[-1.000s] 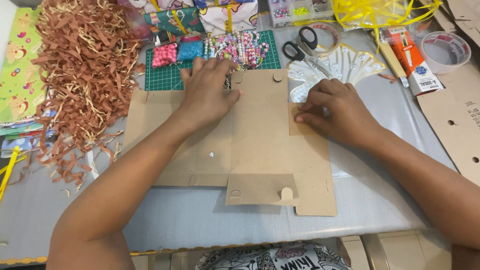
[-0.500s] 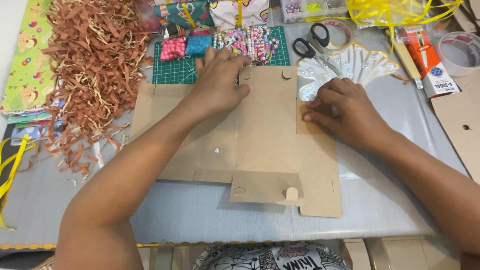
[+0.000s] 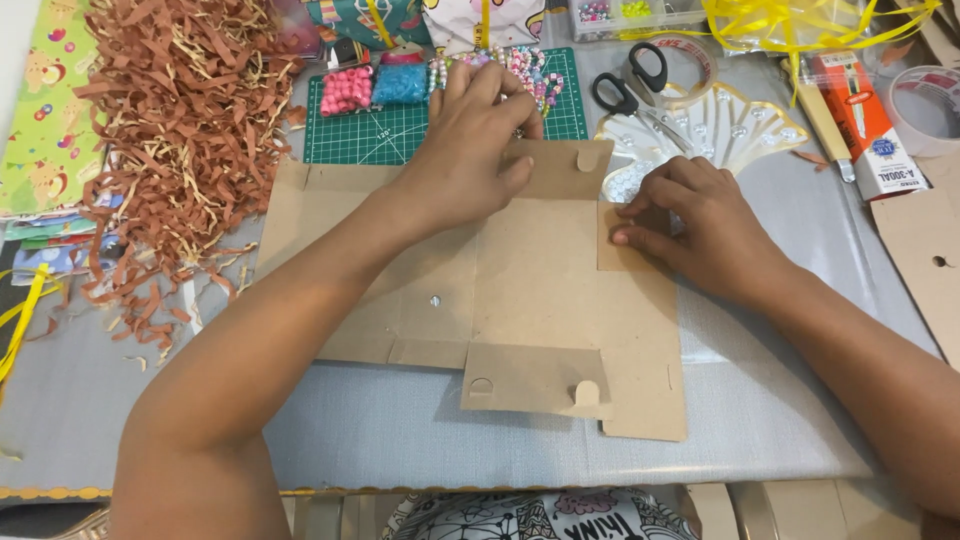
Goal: The person picks and organizes various colorful beads on a cutting mat before transitioning to folding and assembling a small cardboard gift box.
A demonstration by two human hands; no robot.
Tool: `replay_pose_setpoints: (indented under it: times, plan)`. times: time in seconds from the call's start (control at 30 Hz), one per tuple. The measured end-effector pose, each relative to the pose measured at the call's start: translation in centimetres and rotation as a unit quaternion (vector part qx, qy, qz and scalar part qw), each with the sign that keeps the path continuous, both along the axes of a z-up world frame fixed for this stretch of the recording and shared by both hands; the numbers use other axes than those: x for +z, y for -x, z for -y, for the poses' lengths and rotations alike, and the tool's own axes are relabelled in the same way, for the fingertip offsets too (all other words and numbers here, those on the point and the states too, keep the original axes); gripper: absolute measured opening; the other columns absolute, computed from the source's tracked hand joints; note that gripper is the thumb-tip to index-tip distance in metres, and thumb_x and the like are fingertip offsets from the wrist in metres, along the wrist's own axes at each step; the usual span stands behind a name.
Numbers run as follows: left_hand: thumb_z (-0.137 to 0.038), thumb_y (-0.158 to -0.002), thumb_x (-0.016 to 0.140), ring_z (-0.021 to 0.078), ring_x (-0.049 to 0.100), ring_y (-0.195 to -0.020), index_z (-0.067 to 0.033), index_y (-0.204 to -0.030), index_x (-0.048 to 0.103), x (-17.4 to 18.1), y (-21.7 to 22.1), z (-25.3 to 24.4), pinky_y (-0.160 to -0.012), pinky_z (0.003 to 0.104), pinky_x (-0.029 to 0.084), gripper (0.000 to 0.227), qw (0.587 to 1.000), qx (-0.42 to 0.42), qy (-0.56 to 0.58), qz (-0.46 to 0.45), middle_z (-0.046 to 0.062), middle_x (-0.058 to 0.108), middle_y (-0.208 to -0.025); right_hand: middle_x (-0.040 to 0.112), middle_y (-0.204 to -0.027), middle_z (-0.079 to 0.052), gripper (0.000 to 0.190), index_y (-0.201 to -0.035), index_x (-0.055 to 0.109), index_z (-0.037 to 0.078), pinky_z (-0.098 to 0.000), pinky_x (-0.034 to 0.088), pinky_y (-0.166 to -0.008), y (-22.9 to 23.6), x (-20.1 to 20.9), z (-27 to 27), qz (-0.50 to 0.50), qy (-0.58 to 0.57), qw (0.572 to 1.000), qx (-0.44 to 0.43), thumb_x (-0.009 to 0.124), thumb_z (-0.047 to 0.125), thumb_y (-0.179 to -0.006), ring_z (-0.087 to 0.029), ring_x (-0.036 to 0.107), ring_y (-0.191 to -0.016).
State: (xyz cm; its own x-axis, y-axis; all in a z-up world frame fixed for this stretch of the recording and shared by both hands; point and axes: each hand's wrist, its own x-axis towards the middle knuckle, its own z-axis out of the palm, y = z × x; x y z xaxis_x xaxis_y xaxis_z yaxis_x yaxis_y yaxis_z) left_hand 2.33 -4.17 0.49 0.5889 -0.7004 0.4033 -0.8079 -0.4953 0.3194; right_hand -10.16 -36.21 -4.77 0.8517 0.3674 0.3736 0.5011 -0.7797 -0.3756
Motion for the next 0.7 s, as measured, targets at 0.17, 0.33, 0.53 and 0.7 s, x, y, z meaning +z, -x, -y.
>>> replay_pose_setpoints:
  times: [0.17,0.33,0.53,0.7]
  plan:
    - [-0.019,-0.1,0.083,0.0389,0.073,-0.116,-0.0144,-0.106,0.081,2.4,4.5,-1.7,-0.097,0.058,0.055,0.007,0.988,-0.067,-0.032,-0.133,0.012,0.075,-0.109,0.076,-0.114,-0.01,0.029,-0.122,0.086,0.011,-0.048,0.049,-0.104,0.6,2.0,-1.5,-0.079,0.012,0.994,-0.076,0.094,0.029,-0.101,-0.035,0.071,-0.117]
    - [-0.034,-0.113,0.072,0.048,0.079,-0.115,-0.0098,-0.114,0.085,1.6,6.5,-2.4,-0.096,0.061,0.063,0.028,0.973,-0.087,-0.086,-0.198,0.022,0.083,-0.111,0.074,-0.115,-0.01,0.052,-0.147,0.077,0.013,-0.0516,0.049,-0.106,1.1,2.6,-2.2,-0.08,0.011,0.994,-0.069,0.09,0.038,-0.103,-0.037,0.07,-0.12]
    - [-0.023,-0.107,0.078,0.0407,0.076,-0.123,-0.0135,-0.125,0.088,-0.2,6.4,-2.8,-0.101,0.054,0.061,0.023,0.976,-0.07,-0.086,-0.187,0.016,0.083,-0.124,0.069,-0.124,-0.006,0.029,-0.138,0.087,0.028,-0.0534,0.047,-0.111,1.6,1.6,-2.7,0.006,0.073,0.997,-0.034,0.074,0.035,-0.112,-0.035,0.068,-0.125]
    - [-0.018,-0.111,0.071,0.0372,0.066,-0.143,-0.0078,-0.145,0.081,1.9,7.9,-2.6,-0.114,0.049,0.055,0.037,0.964,-0.036,-0.121,-0.234,0.019,0.075,-0.152,0.067,-0.129,-0.006,0.03,-0.141,0.084,0.029,-0.0528,0.046,-0.113,1.7,1.2,-3.1,-0.002,0.062,0.997,-0.034,0.069,0.029,-0.115,-0.032,0.065,-0.128]
